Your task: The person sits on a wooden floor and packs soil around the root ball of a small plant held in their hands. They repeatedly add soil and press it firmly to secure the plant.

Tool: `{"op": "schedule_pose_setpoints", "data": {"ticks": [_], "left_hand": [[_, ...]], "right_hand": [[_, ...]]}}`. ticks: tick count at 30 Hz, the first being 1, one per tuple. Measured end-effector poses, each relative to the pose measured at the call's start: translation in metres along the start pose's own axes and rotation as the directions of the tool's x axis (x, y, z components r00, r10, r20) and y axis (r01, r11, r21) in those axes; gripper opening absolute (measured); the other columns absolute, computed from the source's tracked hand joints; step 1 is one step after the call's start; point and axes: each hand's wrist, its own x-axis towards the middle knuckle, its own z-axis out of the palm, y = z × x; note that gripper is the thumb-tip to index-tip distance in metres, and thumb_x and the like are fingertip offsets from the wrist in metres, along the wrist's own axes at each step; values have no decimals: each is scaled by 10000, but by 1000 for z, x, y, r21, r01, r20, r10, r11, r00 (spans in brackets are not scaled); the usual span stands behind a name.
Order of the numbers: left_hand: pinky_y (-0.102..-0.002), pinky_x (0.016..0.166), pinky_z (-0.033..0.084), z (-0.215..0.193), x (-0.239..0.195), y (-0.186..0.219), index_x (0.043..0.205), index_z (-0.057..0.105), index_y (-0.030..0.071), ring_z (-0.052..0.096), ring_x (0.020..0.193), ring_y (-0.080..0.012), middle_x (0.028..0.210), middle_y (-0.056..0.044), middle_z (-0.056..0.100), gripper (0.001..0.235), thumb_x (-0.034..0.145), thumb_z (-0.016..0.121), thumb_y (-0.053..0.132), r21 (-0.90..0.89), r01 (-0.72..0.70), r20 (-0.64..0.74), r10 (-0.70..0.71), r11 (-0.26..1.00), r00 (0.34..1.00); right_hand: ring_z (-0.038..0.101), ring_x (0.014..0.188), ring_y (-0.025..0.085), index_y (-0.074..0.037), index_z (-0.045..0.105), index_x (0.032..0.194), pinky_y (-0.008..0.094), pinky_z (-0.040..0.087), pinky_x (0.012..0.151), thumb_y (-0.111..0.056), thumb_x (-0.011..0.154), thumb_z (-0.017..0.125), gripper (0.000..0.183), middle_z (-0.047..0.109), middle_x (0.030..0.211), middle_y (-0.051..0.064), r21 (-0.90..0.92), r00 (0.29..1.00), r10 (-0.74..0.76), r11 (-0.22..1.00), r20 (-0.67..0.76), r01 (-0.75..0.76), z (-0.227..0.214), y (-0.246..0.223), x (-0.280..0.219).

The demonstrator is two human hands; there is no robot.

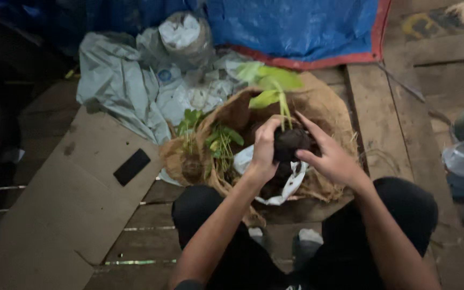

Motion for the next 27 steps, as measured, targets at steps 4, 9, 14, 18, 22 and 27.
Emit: {"op": "schedule_pose_setpoints", "data": {"ticks": [4, 9, 14, 18, 22, 27], "left_hand": [[-287, 809, 527, 0, 14, -12, 990, 696, 33, 633, 880, -138, 956, -41, 673, 241, 1019, 518, 191, 102, -81, 53, 76, 991, 996], [-314, 769, 529, -15, 13, -43, 951, 695, 59, 642, 825, -162, 906, -48, 685, 245, 994, 518, 223, 9, 93, -113, -91, 996, 989], [-296, 794, 537, -15, 26, -58, 956, 708, 58, 650, 846, -146, 920, -40, 694, 257, 974, 513, 224, 14, 86, -87, -85, 996, 993], [-289, 787, 533, -13, 29, -60, 957, 703, 53, 641, 839, -139, 915, -39, 682, 242, 983, 524, 214, 35, 53, -92, -49, 998, 995], [-292, 733, 526, -8, 31, -58, 943, 707, 71, 629, 783, -137, 880, -35, 672, 254, 988, 519, 235, 38, 95, -128, -90, 995, 988], [-289, 716, 532, -8, 32, -56, 939, 702, 85, 635, 778, -128, 871, -19, 668, 245, 977, 514, 238, -5, 124, -141, -124, 992, 982]], "right_hand": [[540, 1352, 322, -69, 316, 1600, 394, 412, 1107, -422, 904, 684, 862, 515, 1514, 214, -73, 993, 82, 993, -80, -88, -1, 5, -8], [562, 1299, 351, -129, 285, 1608, 400, 440, 1066, -453, 930, 600, 815, 561, 1434, 201, -298, 931, 360, 897, 60, -327, -1, 5, -10], [563, 1297, 399, -95, 358, 1567, 433, 454, 1049, -454, 937, 609, 767, 567, 1436, 240, -270, 980, 200, 943, -10, -195, -10, 5, -12], [606, 1253, 394, -121, 368, 1576, 431, 483, 1034, -464, 917, 608, 780, 602, 1397, 225, -274, 973, 230, 935, -16, -226, -11, 11, -12], [569, 1296, 406, -107, 366, 1574, 445, 450, 1060, -453, 934, 621, 771, 576, 1428, 236, -283, 989, 144, 948, -38, -148, -12, 16, -11], [557, 1272, 411, -143, 371, 1581, 455, 446, 1039, -453, 929, 630, 767, 565, 1434, 194, -373, 978, 192, 904, -78, -207, -9, 13, -12]]}}
